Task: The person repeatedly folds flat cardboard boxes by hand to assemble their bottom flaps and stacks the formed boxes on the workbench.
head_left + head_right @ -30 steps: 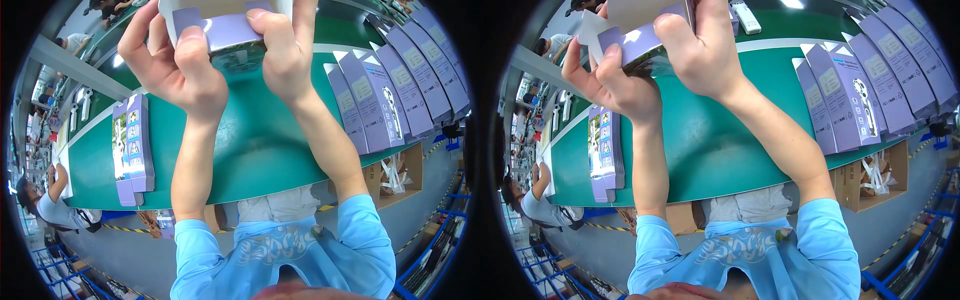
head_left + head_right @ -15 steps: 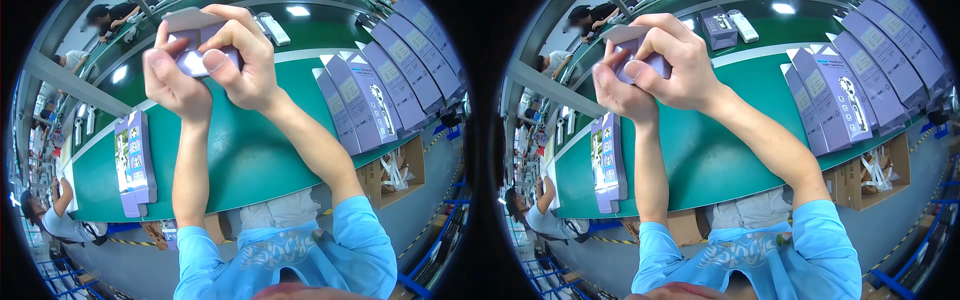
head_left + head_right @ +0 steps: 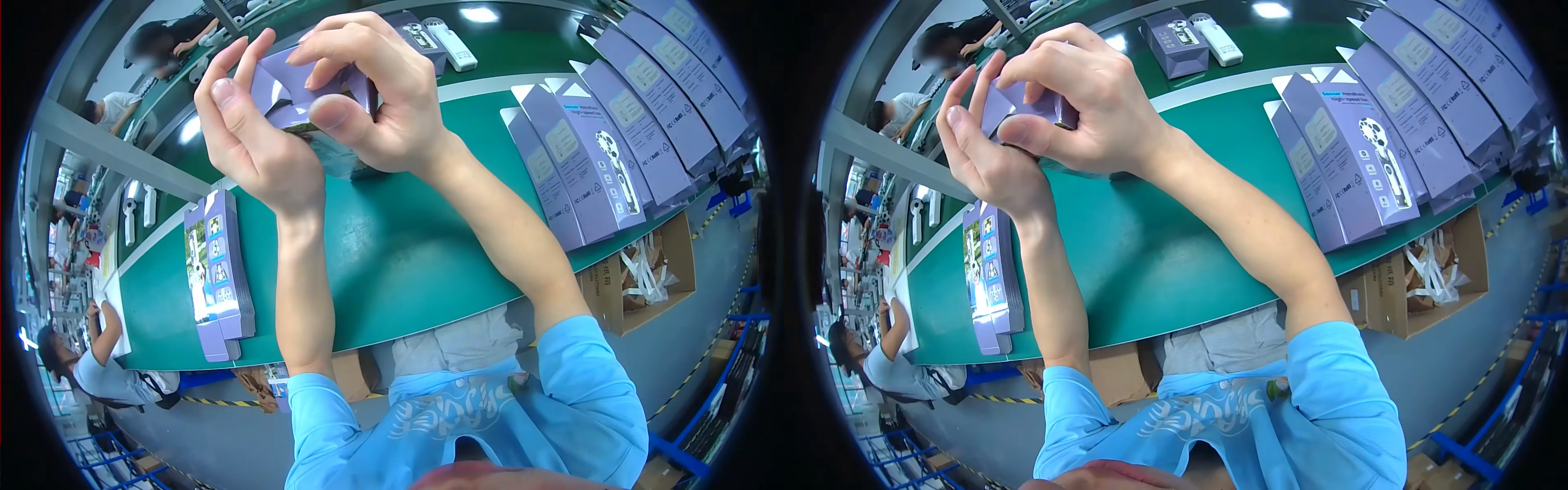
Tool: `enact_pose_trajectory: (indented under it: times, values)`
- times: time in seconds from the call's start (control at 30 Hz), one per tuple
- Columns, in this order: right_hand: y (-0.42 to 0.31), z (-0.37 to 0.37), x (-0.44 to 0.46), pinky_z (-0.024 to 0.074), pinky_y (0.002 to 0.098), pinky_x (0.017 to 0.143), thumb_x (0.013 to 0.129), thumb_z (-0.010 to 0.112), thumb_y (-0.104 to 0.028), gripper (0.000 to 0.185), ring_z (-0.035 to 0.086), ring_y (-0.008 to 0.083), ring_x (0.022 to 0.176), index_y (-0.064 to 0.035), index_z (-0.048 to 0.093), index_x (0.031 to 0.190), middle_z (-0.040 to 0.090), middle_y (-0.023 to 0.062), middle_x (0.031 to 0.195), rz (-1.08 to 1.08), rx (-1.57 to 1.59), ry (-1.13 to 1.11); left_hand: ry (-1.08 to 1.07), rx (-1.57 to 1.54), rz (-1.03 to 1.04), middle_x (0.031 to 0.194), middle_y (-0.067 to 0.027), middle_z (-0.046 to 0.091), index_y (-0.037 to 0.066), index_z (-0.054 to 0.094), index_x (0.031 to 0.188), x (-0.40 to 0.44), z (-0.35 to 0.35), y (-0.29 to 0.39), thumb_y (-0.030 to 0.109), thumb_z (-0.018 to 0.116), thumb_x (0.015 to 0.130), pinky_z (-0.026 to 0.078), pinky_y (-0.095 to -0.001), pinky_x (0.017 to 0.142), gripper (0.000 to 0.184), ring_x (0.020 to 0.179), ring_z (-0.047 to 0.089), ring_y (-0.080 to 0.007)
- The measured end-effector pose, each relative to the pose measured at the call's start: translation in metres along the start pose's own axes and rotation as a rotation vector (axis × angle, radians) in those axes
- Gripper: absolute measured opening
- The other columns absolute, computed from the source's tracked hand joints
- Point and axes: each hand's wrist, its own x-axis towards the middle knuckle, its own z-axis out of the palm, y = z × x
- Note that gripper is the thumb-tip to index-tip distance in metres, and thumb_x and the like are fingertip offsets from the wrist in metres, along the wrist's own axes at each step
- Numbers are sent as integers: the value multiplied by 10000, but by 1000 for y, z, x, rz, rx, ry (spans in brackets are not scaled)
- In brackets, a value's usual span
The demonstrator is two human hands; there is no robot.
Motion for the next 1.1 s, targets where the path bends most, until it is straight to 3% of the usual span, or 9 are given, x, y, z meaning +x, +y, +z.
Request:
enact_pose_trajectory:
  times: [0.23,0.33,0.4,0.47,0.6,0.7,0.77,0.83,1.1]
  values:
    - [7,9,4,533,411,840,817,757,-480,601,648,283,975,-87,604,1244,651,121,1103,-57,109,73,62,22,184,1229,-253,640,-48,513,1235,1,-3,-8,289,260,1090,515,-353,937,446,1096,647,-298]
    - [-10,-20,18,546,406,901,790,808,-374,637,618,346,1123,-108,561,1314,557,131,1291,176,-162,-472,-12,12,258,1251,-241,634,-52,526,1255,6,-17,-22,286,286,1085,497,-381,969,447,1127,635,-306]
    - [-1,-23,17,528,419,938,768,818,-334,655,595,350,1156,-115,551,1324,544,133,1309,189,-168,-432,-47,9,297,1262,-235,631,-54,532,1265,11,-39,-31,284,300,1082,489,-394,986,449,1143,630,-310]
    - [11,-25,12,492,445,1014,723,838,-254,704,548,357,1222,-128,533,1345,519,139,1347,238,-176,-355,-180,440,346,1271,-208,635,-37,562,1292,8,-83,-29,303,414,1060,455,-411,1028,437,1154,629,-321]
    - [32,-19,6,442,383,1001,858,662,-69,591,476,260,1239,4,356,1358,438,241,1388,-113,-908,-374,-330,943,-284,1404,-278,518,41,603,1315,-18,-215,-36,407,620,977,393,-446,1096,498,1289,536,-360]
    - [82,13,-52,488,437,1030,665,871,-155,822,427,368,1354,-195,509,1401,407,121,1457,149,-402,-140,-487,1598,-197,1472,-292,444,64,550,1394,-50,-293,-57,536,681,886,369,-471,1115,705,1384,429,-404]
    - [103,22,-107,450,457,1072,765,816,-227,733,381,364,1394,-224,497,1425,331,119,1519,285,-533,-340,-453,1520,-873,1583,-283,275,128,436,1501,-58,-309,-58,670,710,767,282,-570,1147,952,1446,301,-443]
    - [102,24,-166,411,475,1103,873,715,-299,584,398,372,1385,-213,507,1411,362,148,1510,561,-684,-681,-497,1528,-887,1585,-284,270,132,410,1517,-52,-307,-56,689,713,745,280,-562,1152,999,1444,303,-449]
    - [94,4,-154,424,478,1077,906,651,-298,523,464,377,1323,-132,523,1386,463,179,1424,819,-530,-557,-543,1323,-857,1558,-291,299,102,363,1540,-35,-306,-57,672,759,705,290,-516,1160,1086,1423,329,-458]
